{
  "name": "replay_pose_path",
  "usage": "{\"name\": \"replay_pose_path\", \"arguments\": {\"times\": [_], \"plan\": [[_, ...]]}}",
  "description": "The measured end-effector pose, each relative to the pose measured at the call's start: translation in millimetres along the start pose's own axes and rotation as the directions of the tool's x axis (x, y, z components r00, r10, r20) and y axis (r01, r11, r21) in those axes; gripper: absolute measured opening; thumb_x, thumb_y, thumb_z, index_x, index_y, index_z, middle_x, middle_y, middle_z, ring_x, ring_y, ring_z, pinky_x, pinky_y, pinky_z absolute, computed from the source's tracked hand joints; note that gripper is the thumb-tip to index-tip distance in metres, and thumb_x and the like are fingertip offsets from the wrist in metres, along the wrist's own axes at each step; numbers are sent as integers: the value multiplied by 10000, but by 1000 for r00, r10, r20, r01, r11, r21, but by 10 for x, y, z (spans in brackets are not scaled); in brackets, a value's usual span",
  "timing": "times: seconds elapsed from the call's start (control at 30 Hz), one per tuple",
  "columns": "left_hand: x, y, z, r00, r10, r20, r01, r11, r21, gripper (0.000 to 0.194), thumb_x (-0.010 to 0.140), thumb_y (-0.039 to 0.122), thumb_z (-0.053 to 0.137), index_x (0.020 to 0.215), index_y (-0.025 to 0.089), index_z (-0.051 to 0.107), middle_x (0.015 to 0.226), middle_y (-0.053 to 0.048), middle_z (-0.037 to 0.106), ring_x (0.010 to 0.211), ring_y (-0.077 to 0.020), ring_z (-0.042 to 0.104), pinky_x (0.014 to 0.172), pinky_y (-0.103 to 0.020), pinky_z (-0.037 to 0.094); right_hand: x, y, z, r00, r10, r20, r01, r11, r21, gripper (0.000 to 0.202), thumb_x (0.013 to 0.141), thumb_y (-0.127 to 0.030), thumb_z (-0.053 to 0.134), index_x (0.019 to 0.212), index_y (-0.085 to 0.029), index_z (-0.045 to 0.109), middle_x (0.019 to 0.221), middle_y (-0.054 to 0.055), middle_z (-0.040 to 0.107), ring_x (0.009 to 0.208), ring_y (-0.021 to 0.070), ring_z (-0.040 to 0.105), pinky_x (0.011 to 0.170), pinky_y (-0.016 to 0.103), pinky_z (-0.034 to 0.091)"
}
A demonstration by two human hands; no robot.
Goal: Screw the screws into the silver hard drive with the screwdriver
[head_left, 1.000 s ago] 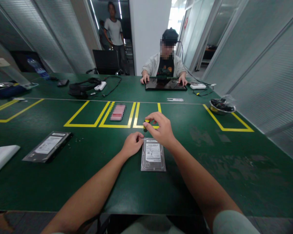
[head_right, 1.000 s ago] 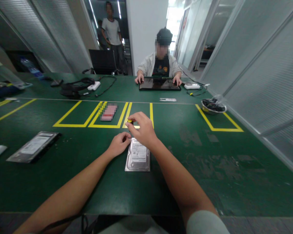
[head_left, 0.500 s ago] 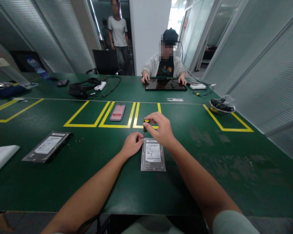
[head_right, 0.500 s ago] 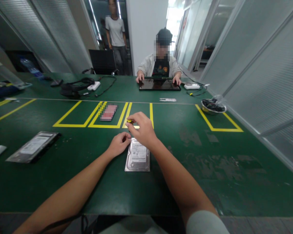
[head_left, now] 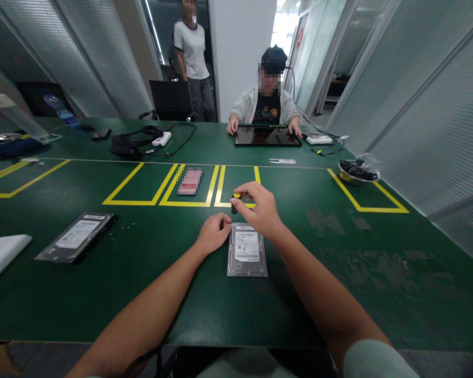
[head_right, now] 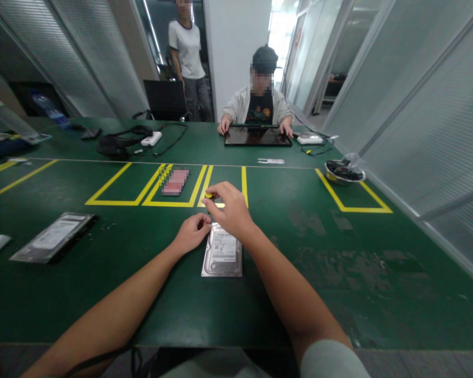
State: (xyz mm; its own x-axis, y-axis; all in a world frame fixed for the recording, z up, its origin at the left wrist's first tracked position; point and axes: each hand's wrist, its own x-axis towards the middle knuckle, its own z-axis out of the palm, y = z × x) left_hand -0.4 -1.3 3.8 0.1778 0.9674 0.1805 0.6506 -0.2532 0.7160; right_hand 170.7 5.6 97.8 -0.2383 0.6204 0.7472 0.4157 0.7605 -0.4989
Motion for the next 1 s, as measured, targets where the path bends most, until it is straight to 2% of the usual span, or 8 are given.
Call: {"name": "replay_pose_path", "arguments": {"times": [0.17, 0.3, 0.47, 0.67, 0.73, 0.87, 1.0], "plan": [[-3, 2, -11, 1000, 4, 3, -4, 1000, -7, 73, 798, 193, 552, 834, 180, 614, 725, 6, 629, 675, -150, 556, 655, -273, 398, 3, 0, -5, 1000, -16, 18, 16, 1000, 21, 101, 873, -214, 614, 963, -202, 657, 923, 40, 689, 822, 158, 633, 740, 312, 516], [-5, 3, -17, 1000, 11, 1, -11, 1000, -6, 69, 800, 199, 554, 832, 181, 612, 725, 7, 628, 678, -151, 553, 666, -277, 398, 5, -3, -10, 999, -32, 34, 30, 998, 48, 126, 872, -220, 618, 987, -213, 669, 1001, 62, 679, 953, 183, 636, 799, 337, 528], [-6, 3, -17, 1000, 9, 4, -9, 1000, -1, 70, 803, 201, 551, 830, 183, 614, 715, 10, 622, 678, -152, 545, 669, -277, 393, 3, -3, -11, 999, -25, 34, 23, 999, 34, 103, 871, -244, 643, 958, -202, 678, 890, 43, 656, 844, 163, 620, 747, 312, 525], [-4, -12, -4, 1000, 3, 3, -3, 1000, -10, 65, 803, 193, 557, 831, 175, 612, 726, 11, 618, 681, -147, 544, 662, -274, 390, 1, 11, -4, 995, -80, 59, 77, 996, 53, 171, 908, -184, 565, 1034, -199, 679, 1016, 58, 714, 957, 171, 657, 858, 342, 521], [-4, -13, -3, 1000, 4, 4, -4, 1000, -7, 62, 803, 189, 558, 831, 174, 611, 720, 13, 615, 676, -145, 540, 661, -274, 386, -4, 13, 2, 995, -75, 58, 72, 996, 62, 174, 900, -201, 589, 1045, -203, 685, 1038, 65, 703, 987, 177, 651, 868, 348, 522], [-4, -6, -6, 1000, 11, 7, -11, 1000, -5, 59, 805, 187, 557, 829, 175, 610, 697, 18, 603, 670, -145, 537, 663, -274, 380, -10, 10, 4, 999, -31, 23, 30, 999, 31, 152, 849, -260, 685, 989, -202, 704, 935, 54, 650, 884, 171, 630, 783, 327, 531], [1, -15, -6, 1000, 11, 7, -11, 1000, -8, 64, 806, 192, 560, 833, 175, 615, 707, 16, 608, 676, -146, 538, 668, -277, 380, 0, 9, -8, 998, -62, 26, 62, 998, 20, 129, 891, -215, 611, 988, -204, 695, 927, 50, 675, 894, 170, 633, 809, 334, 519]]}}
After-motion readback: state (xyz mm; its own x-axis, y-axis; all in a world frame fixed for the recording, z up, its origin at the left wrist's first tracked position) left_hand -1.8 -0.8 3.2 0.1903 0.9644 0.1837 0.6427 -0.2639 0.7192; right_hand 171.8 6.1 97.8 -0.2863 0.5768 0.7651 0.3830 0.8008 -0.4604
